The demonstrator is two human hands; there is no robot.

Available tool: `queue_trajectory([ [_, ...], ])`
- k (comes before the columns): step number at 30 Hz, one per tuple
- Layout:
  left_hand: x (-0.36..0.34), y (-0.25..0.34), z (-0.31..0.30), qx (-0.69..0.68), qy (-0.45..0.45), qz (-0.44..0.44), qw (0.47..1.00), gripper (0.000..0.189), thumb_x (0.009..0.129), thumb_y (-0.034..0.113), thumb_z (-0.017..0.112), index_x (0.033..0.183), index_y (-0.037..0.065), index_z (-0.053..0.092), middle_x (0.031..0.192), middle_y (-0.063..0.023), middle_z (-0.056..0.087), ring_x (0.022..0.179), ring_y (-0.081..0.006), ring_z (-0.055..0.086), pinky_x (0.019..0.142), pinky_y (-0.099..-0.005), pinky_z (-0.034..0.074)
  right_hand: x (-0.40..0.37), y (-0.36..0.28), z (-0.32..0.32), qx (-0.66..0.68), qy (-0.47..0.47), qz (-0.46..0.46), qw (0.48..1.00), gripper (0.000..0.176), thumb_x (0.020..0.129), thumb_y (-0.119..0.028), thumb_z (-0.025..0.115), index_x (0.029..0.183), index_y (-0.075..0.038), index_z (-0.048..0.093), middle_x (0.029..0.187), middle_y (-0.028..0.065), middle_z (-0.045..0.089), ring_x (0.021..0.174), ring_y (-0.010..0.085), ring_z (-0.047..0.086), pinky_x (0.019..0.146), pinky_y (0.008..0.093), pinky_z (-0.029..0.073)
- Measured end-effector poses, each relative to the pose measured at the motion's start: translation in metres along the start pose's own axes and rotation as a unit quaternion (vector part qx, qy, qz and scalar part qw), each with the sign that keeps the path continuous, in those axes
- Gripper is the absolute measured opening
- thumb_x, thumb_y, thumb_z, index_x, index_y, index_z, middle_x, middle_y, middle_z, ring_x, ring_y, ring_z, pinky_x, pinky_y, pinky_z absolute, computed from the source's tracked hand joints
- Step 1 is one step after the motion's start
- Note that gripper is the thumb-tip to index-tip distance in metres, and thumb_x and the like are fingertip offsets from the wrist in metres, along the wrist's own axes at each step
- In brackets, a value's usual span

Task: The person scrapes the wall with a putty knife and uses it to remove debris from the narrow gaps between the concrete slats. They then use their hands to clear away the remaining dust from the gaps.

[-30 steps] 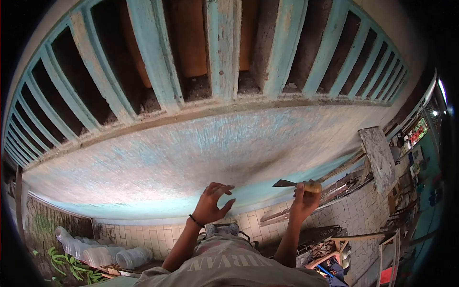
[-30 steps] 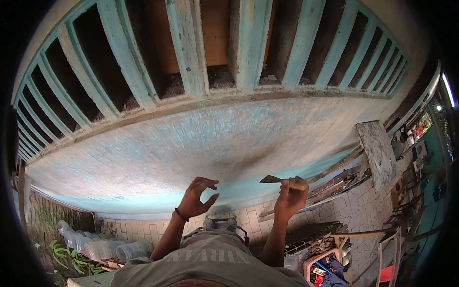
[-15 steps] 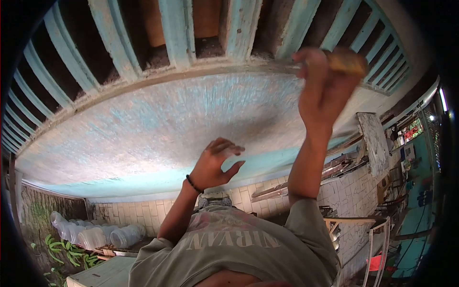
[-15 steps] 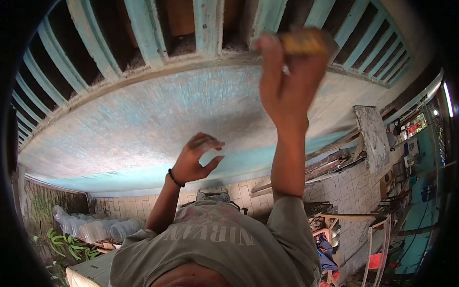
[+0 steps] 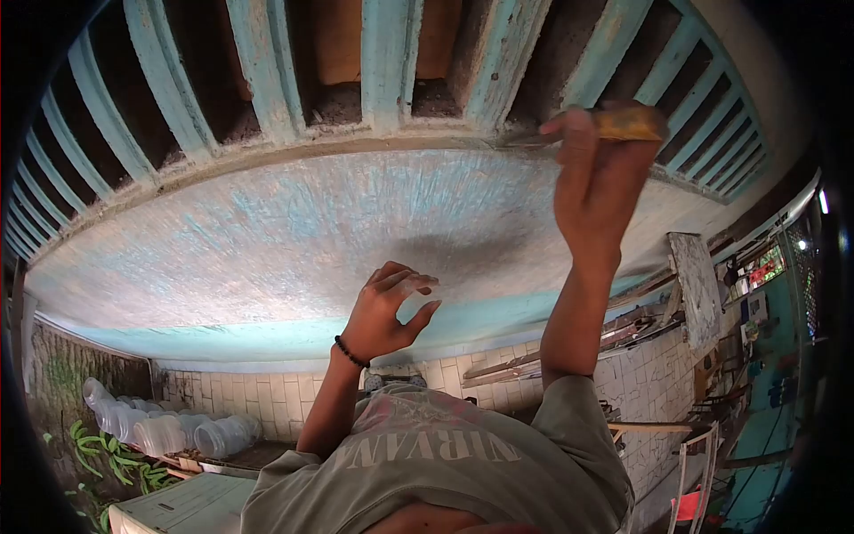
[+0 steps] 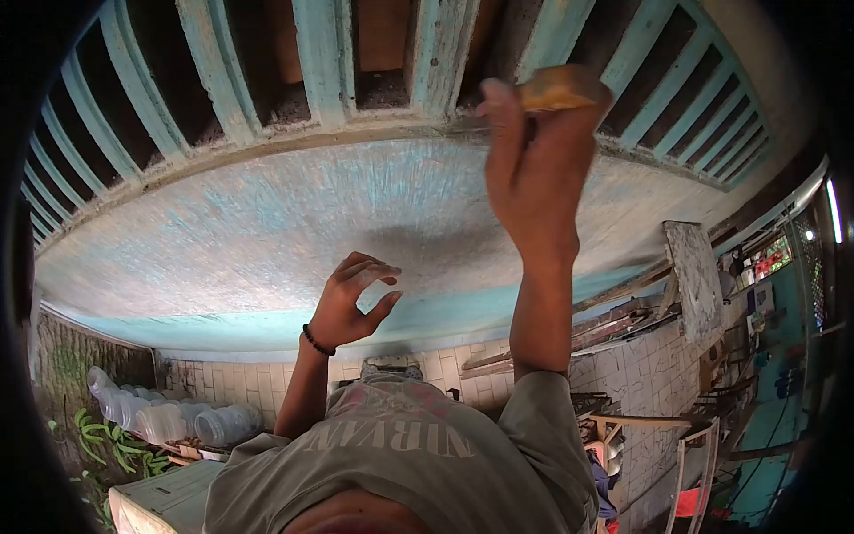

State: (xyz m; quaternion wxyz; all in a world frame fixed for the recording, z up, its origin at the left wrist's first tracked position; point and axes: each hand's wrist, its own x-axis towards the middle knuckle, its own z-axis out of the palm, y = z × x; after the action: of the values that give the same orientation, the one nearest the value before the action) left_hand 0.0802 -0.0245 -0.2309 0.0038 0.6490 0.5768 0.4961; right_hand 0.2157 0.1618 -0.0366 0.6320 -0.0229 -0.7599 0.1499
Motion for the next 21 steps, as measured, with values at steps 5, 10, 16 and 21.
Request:
queue_trajectory([
  [5, 0.012, 0.0, -0.007, -0.007, 0.018, 0.02, 1.0, 0.032, 0.081, 0.004, 0.08, 0.112, 0.006, 0.072, 0.1, -0.0097, 0.076, 0.103, -0.031, 0.068, 0.089, -0.0412, 0.055, 0.003, 0.002, 0.011, 0.021, 0.01, 0.023, 0.999, 0.026, 0.107, -0.015, 0.059, 0.116, -0.002, 0.038, 0.09, 0.01, 0.061, 0.071, 0.011, 0.063, 0.055, 0.0236, 0.047],
  [10, 0.015, -0.002, -0.005, -0.019, 0.02, 0.027, 0.999, 0.033, 0.081, 0.002, 0.08, 0.112, 0.006, 0.072, 0.1, -0.0103, 0.076, 0.104, -0.0314, 0.068, 0.089, -0.0416, 0.055, -0.015, 0.005, 0.005, -0.065, -0.027, -0.011, 0.997, 0.039, 0.099, -0.015, 0.072, 0.117, 0.002, 0.042, 0.103, 0.0158, 0.055, 0.075, 0.02, 0.067, 0.061, 0.0317, 0.052],
  [16, 0.017, -0.004, 0.003, -0.038, 0.009, 0.023, 0.999, 0.032, 0.081, 0.002, 0.08, 0.112, 0.006, 0.071, 0.1, -0.0102, 0.077, 0.105, -0.0317, 0.068, 0.089, -0.0423, 0.055, -0.003, 0.004, 0.001, -0.066, 0.0, -0.032, 0.997, 0.024, 0.108, -0.012, 0.055, 0.12, 0.0, 0.038, 0.087, 0.0115, 0.065, 0.071, 0.013, 0.062, 0.063, 0.025, 0.05],
  [21, 0.032, 0.01, -0.009, -0.028, 0.021, 0.06, 0.998, 0.031, 0.08, 0.003, 0.079, 0.11, 0.006, 0.071, 0.1, -0.0098, 0.077, 0.103, -0.0322, 0.068, 0.089, -0.0422, 0.055, -0.016, -0.001, 0.011, -0.081, -0.035, -0.01, 0.996, 0.025, 0.108, -0.013, 0.055, 0.121, 0.0, 0.038, 0.102, 0.015, 0.067, 0.07, 0.0128, 0.062, 0.067, 0.0236, 0.05],
])
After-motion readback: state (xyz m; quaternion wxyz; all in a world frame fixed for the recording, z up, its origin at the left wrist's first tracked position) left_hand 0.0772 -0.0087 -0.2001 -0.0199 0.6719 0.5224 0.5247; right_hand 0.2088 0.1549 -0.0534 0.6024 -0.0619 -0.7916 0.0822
